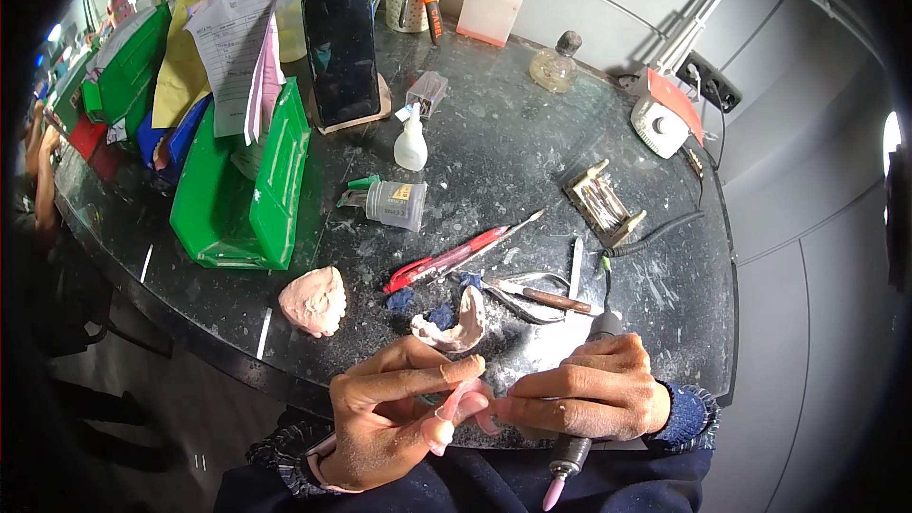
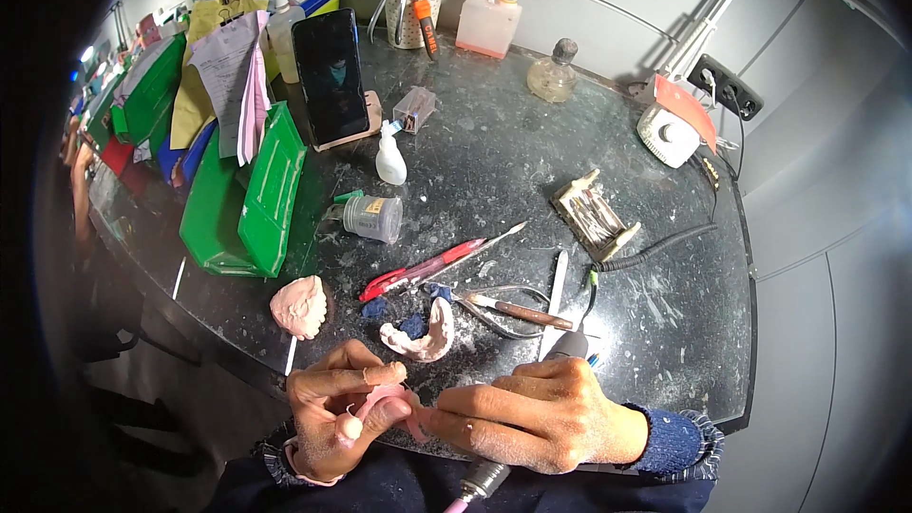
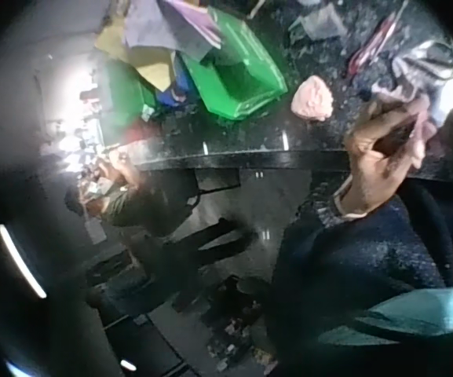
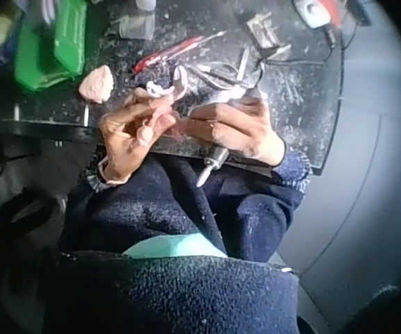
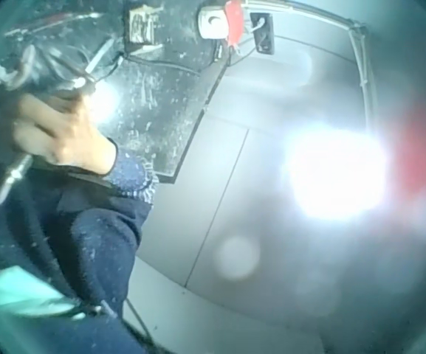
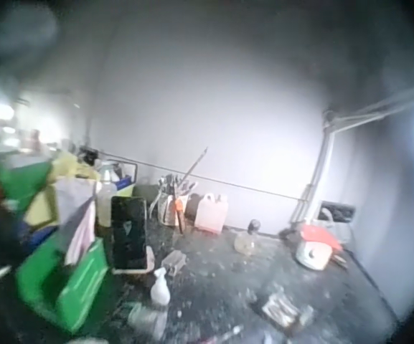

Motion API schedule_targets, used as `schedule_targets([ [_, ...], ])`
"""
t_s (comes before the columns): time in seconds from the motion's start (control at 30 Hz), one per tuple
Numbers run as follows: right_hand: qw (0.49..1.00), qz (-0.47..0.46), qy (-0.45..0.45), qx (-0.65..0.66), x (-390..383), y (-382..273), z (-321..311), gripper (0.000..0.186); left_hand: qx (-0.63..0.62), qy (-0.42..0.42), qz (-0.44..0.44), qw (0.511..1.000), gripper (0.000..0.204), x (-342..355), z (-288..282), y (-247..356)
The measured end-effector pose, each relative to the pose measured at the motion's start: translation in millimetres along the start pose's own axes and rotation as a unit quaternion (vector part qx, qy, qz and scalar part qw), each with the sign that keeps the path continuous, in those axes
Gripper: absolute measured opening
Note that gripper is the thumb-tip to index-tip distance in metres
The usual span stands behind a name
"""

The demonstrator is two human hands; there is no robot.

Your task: The person grinds and shapes a denture with a rotary tool, then fits the denture onto a plaster dental cast.

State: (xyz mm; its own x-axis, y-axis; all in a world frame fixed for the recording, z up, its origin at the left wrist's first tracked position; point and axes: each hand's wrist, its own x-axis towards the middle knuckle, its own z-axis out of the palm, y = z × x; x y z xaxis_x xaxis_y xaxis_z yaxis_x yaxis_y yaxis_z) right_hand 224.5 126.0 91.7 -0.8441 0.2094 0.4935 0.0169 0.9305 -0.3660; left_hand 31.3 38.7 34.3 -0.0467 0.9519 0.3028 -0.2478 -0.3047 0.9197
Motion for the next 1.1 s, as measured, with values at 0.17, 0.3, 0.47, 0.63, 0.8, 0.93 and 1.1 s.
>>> schedule_targets([
  [0.17, 1.0, 0.023, 0.007, -0.015, -1, 2, 3, 0.028, -0.044, 0.013, -0.02, 0.999, 0.029, 0, 5, 0],
  [0.3, 0.998, 0.054, 0.032, 0.009, 3, 2, 3, 0.025, -0.066, 0.035, 0.007, 0.997, 0.028, 2, 6, -1],
  [0.47, 0.997, 0.061, 0.033, 0.019, 4, 1, 6, 0.024, 0.017, 0.024, 0.048, 0.998, 0.026, 3, 2, -1],
  [0.63, 0.997, 0.078, 0.017, 0.022, 3, 1, 3, 0.023, 0.005, 0.001, -0.007, 1.0, 0.03, 2, 1, 3],
  [0.8, 0.994, 0.097, 0.04, 0.038, 5, 6, 4, 0.011, -0.093, 0.008, 0.011, 0.996, 0.033, 1, 6, -2],
  [0.93, 0.989, 0.124, 0.06, 0.049, 5, 3, -2, 0.019, -0.106, 0.029, 0.0, 0.994, 0.034, -4, 7, -4],
  [1.1, 0.988, 0.106, 0.043, 0.102, 7, -1, -7, 0.051, -0.144, 0.039, 0.066, 0.987, 0.039, -5, 6, -7],
])
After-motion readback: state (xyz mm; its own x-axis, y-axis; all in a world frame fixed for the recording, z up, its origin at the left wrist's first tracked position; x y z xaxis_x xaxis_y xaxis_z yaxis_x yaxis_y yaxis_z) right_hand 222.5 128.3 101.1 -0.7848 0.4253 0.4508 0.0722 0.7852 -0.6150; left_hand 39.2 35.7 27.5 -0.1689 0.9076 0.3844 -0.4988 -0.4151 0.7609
